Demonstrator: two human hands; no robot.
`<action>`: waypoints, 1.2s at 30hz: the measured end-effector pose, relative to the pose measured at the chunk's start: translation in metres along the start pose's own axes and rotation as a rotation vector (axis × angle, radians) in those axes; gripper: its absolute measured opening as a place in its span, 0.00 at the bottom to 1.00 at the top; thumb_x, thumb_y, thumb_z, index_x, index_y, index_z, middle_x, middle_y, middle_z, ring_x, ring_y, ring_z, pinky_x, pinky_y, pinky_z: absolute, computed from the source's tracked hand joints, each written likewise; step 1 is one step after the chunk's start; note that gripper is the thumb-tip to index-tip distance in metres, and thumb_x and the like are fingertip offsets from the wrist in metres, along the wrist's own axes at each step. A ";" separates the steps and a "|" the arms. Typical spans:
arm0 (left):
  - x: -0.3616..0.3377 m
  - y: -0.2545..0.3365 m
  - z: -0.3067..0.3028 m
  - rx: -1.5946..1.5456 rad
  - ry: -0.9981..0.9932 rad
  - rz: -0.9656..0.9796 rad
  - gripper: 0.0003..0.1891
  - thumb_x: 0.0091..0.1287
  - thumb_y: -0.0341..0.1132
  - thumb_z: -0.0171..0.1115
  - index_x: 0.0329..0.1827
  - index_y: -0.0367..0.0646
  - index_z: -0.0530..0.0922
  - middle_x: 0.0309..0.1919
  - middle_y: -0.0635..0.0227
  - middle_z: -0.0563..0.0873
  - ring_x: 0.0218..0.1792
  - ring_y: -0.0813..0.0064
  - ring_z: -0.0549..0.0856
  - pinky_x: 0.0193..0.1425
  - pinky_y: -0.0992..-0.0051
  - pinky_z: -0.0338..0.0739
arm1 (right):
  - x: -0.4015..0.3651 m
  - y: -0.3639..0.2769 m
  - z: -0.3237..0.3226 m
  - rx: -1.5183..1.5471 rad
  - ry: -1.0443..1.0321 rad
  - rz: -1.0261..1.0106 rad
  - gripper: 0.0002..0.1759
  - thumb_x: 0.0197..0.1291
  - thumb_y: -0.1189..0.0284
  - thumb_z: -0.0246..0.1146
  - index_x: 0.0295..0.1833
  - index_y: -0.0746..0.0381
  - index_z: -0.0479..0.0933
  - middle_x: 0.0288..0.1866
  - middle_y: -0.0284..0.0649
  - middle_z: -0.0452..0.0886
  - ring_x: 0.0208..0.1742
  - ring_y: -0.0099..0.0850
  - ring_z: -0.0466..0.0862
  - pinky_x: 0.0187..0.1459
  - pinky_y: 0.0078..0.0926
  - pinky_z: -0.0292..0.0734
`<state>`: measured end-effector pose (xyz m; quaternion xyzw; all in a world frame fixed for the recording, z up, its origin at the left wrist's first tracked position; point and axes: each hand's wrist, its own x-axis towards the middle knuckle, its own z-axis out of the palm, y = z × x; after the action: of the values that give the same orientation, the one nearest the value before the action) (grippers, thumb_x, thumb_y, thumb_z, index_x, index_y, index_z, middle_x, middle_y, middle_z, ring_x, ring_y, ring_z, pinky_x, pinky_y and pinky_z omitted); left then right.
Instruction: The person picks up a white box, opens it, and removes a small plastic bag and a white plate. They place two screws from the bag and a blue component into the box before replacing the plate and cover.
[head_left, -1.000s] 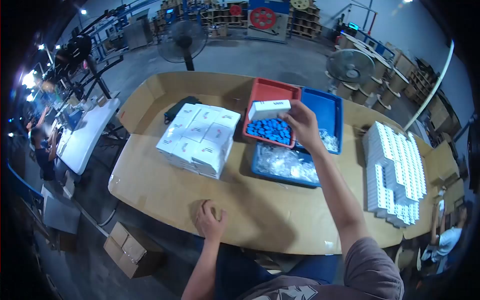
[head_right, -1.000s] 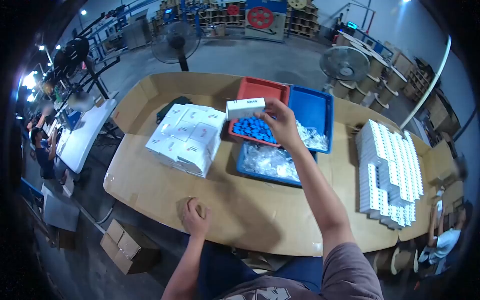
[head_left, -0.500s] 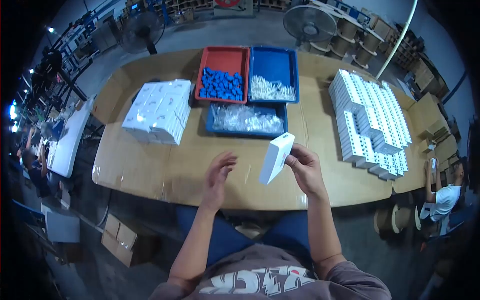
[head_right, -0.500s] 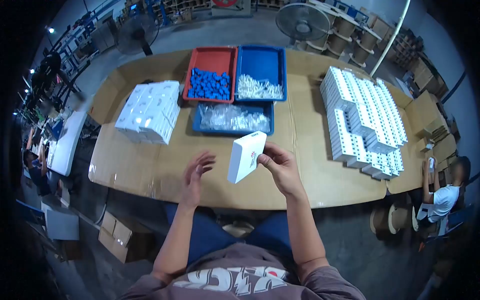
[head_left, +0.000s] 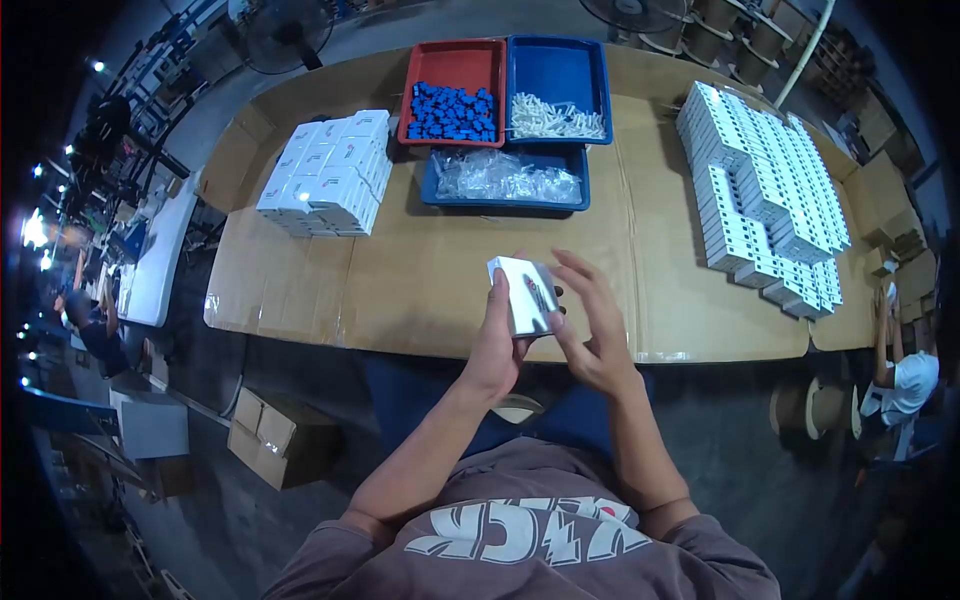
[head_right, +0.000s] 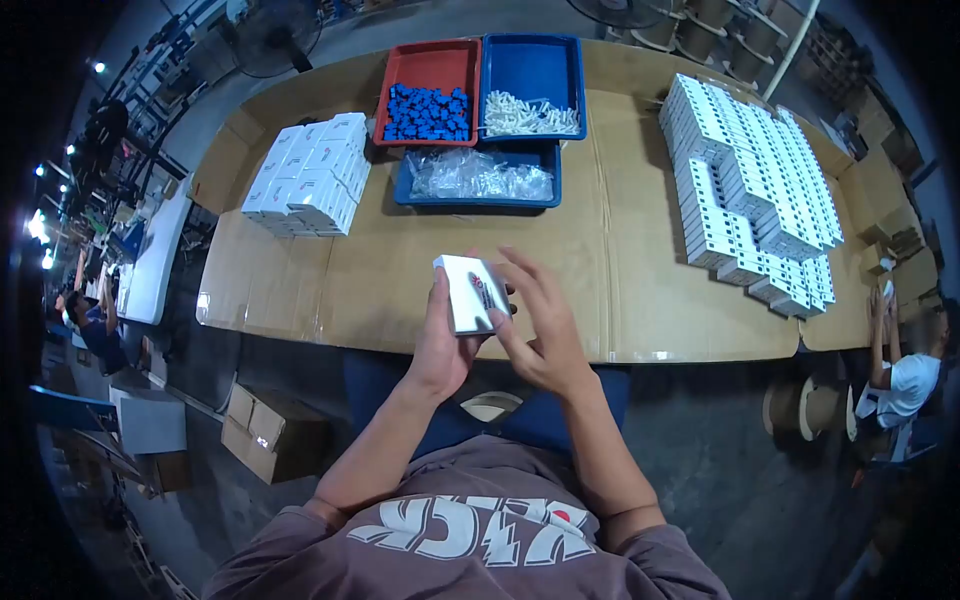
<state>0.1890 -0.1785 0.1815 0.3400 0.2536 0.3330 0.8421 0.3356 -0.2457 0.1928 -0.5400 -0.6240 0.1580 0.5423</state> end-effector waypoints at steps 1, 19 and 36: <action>-0.003 0.004 0.002 -0.014 0.011 -0.024 0.34 0.84 0.65 0.35 0.81 0.50 0.61 0.67 0.63 0.77 0.66 0.68 0.81 0.66 0.64 0.81 | 0.001 0.000 0.005 -0.006 -0.024 -0.060 0.30 0.64 0.71 0.65 0.72 0.65 0.74 0.74 0.58 0.72 0.75 0.54 0.73 0.74 0.50 0.68; -0.018 0.018 -0.017 -0.101 0.145 -0.168 0.33 0.82 0.64 0.45 0.77 0.48 0.65 0.60 0.67 0.80 0.60 0.73 0.83 0.62 0.69 0.82 | 0.021 0.042 0.065 -0.024 -0.080 -0.342 0.43 0.69 0.44 0.57 0.72 0.72 0.71 0.69 0.65 0.75 0.66 0.61 0.79 0.64 0.51 0.77; -0.011 -0.005 0.013 0.027 0.192 -0.045 0.26 0.83 0.59 0.49 0.68 0.48 0.74 0.46 0.77 0.82 0.43 0.88 0.82 0.41 0.81 0.77 | -0.004 0.050 0.049 -0.114 0.049 -0.374 0.41 0.79 0.50 0.46 0.73 0.81 0.69 0.67 0.70 0.77 0.65 0.65 0.81 0.65 0.51 0.78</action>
<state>0.1921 -0.1949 0.1886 0.3121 0.3449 0.3418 0.8166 0.3184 -0.2115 0.1333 -0.4480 -0.7079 0.0057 0.5460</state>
